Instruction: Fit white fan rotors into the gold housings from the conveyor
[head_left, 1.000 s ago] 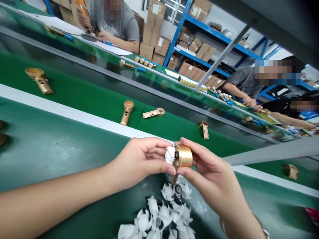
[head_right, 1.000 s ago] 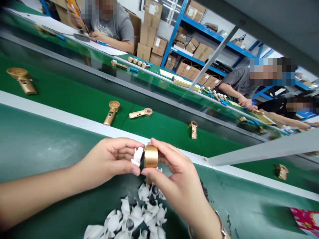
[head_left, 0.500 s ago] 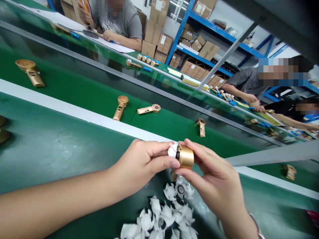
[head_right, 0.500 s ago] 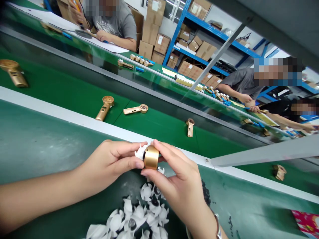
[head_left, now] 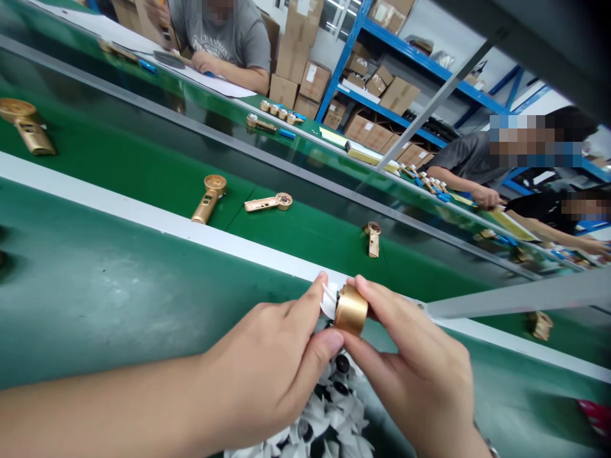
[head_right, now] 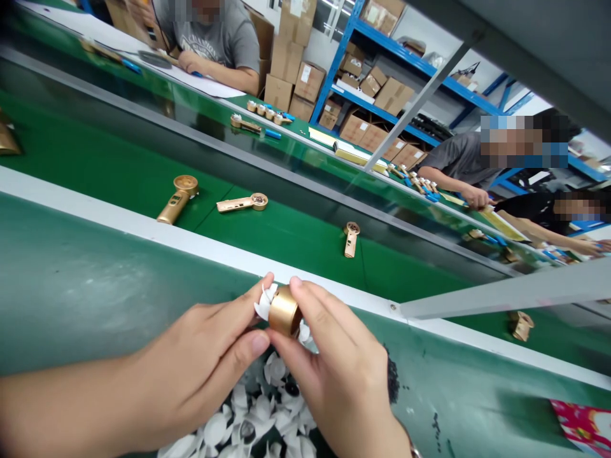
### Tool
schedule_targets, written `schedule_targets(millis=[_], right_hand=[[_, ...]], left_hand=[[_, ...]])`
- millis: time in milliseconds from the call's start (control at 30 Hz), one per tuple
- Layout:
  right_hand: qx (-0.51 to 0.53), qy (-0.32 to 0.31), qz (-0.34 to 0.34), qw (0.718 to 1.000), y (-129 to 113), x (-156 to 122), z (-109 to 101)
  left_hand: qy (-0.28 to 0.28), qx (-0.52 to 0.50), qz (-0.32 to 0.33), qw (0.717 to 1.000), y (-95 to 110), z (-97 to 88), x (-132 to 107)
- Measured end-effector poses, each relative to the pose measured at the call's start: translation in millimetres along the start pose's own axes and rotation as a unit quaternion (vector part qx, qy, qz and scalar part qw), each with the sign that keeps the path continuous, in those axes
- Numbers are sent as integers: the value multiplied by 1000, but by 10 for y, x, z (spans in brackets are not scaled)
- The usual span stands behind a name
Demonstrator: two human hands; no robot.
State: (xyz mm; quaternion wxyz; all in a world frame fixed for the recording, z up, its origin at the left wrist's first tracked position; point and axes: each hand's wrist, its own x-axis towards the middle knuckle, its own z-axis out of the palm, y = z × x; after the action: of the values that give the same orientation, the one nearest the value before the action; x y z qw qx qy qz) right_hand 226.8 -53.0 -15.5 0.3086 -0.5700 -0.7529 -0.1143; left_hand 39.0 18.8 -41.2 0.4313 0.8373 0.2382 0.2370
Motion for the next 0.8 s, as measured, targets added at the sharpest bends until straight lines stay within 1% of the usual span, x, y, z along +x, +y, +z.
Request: schedule_targets(millis=[100, 200, 267, 367, 433, 533, 600, 700, 800], right_hand=[[9, -26, -16, 1000, 61, 1, -12], [59, -56, 2, 997, 96, 13, -23], [62, -42, 12, 997, 82, 11, -18], [50, -3, 18, 999, 34, -13, -5], [65, 8, 27, 997, 14, -35, -10], [96, 8, 43, 994, 12, -61, -42], [105, 10, 52, 993, 17, -72, -70], [134, 6, 70, 988, 21, -84, -103], [172, 0, 88, 981, 28, -91, -119]], left_hand=[[-5, 1, 12, 1000, -24, -1, 14], [-11, -4, 22, 1000, -43, -9, 27], [-6, -7, 29, 1000, -54, -8, 26], [15, -17, 44, 999, -45, -21, 22], [18, -41, 52, 998, -14, -54, 33], [-5, -98, 55, 994, 51, -120, 65], [-11, -125, 57, 990, 83, -150, 80], [-1, -130, 64, 989, 91, -155, 73], [5, -110, 72, 991, 62, -132, 48]])
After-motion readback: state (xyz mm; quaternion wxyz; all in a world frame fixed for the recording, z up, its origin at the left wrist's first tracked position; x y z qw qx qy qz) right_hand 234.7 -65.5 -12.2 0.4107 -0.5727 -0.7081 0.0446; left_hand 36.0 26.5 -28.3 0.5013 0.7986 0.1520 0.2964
